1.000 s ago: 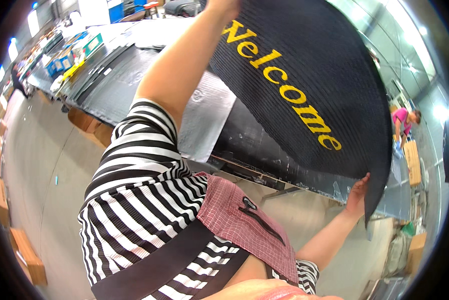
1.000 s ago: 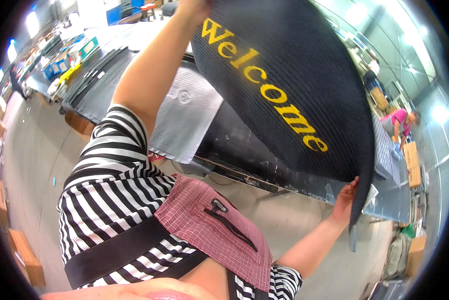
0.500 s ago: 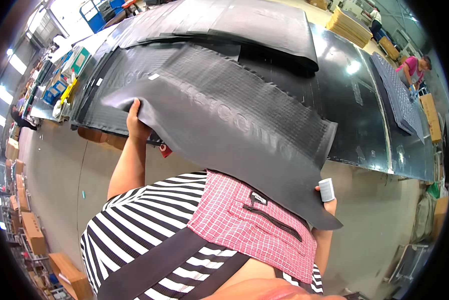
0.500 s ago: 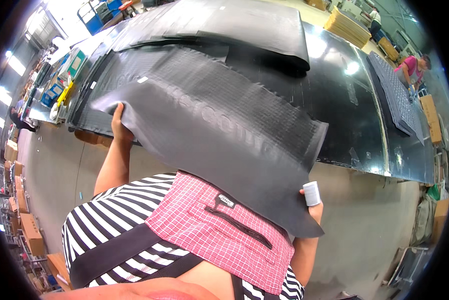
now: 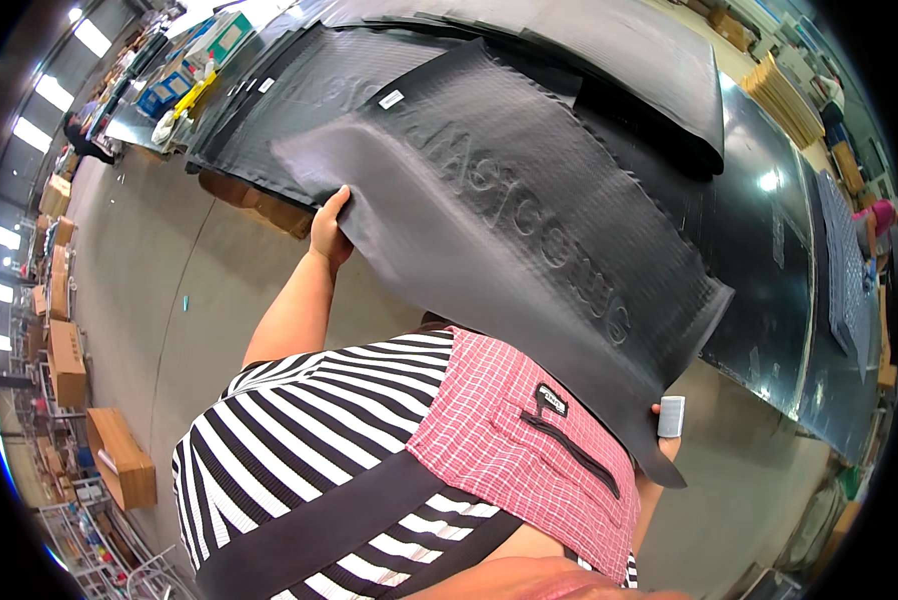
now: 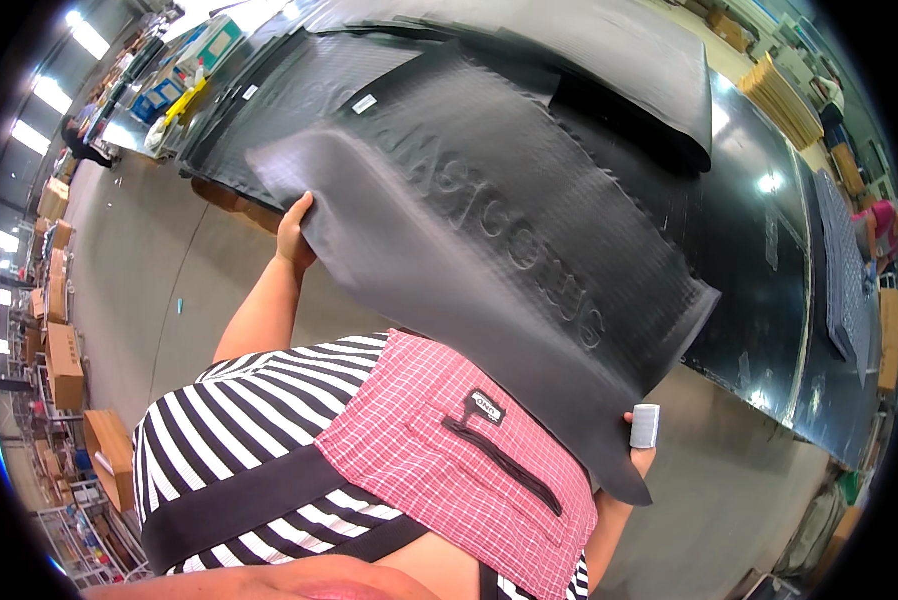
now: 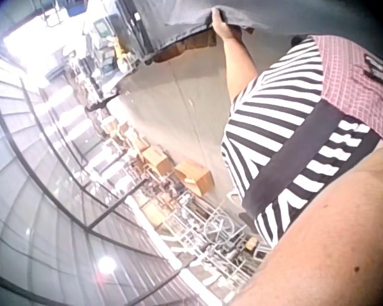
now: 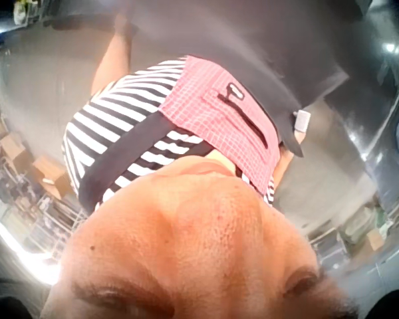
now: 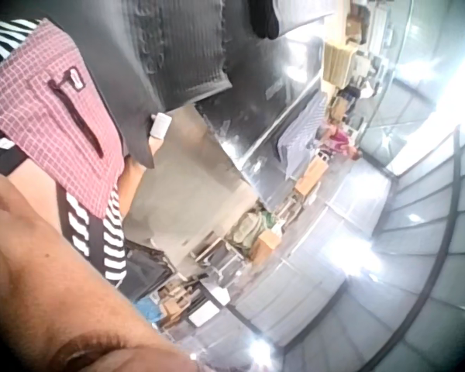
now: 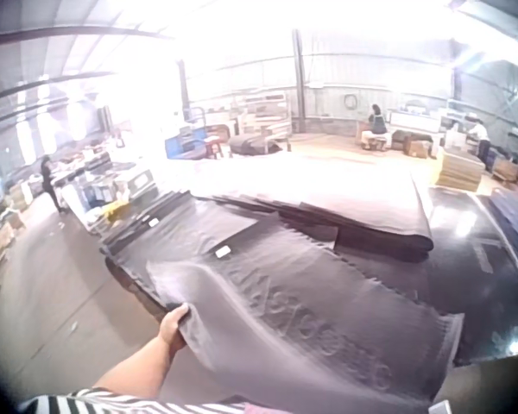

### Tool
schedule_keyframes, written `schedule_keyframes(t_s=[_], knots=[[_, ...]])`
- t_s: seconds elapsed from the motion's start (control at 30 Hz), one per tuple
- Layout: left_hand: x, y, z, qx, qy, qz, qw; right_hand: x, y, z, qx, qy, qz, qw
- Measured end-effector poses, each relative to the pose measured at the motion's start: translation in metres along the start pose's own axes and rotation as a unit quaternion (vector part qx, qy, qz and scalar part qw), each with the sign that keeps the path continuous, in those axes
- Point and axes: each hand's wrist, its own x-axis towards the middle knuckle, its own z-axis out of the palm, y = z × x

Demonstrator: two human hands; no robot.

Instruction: The person rolls up black rubber floor mats on a workbench using a yellow-handled roller tool. They secure the rolled mats with white tape and stack them on the table. The person handles multiple mats sequentially, applying glue to the roller at the start.

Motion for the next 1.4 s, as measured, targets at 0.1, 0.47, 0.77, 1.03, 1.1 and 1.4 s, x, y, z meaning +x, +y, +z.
schedule_keyframes(t_s=[0.1,0.47,0.77,1.03,1.1,1.4], knots=[[-0.003,0.001,0.007,0.014,-0.003,0.004,1.000,-0.002,0.004,-0.008,-0.017,-0.011,-0.018,1.000],[-0.018,0.002,0.002,0.053,0.033,0.002,0.998,0.005,0.017,-0.021,-0.023,-0.030,-0.022,0.999],[-0.029,0.004,0.006,0.033,0.035,-0.015,0.999,0.002,0.004,-0.010,-0.090,-0.015,-0.058,0.994],[0.025,0.047,0.152,-0.033,-0.032,0.160,0.986,0.062,-0.031,-0.047,0.087,-0.042,-0.144,0.985],[0.022,0.065,0.206,-0.078,-0.033,0.216,0.973,0.066,-0.045,-0.060,0.093,0.007,-0.192,0.977],[-0.001,0.145,0.304,-0.185,-0.033,0.410,0.893,0.044,-0.051,-0.103,0.089,0.071,-0.216,0.970]])
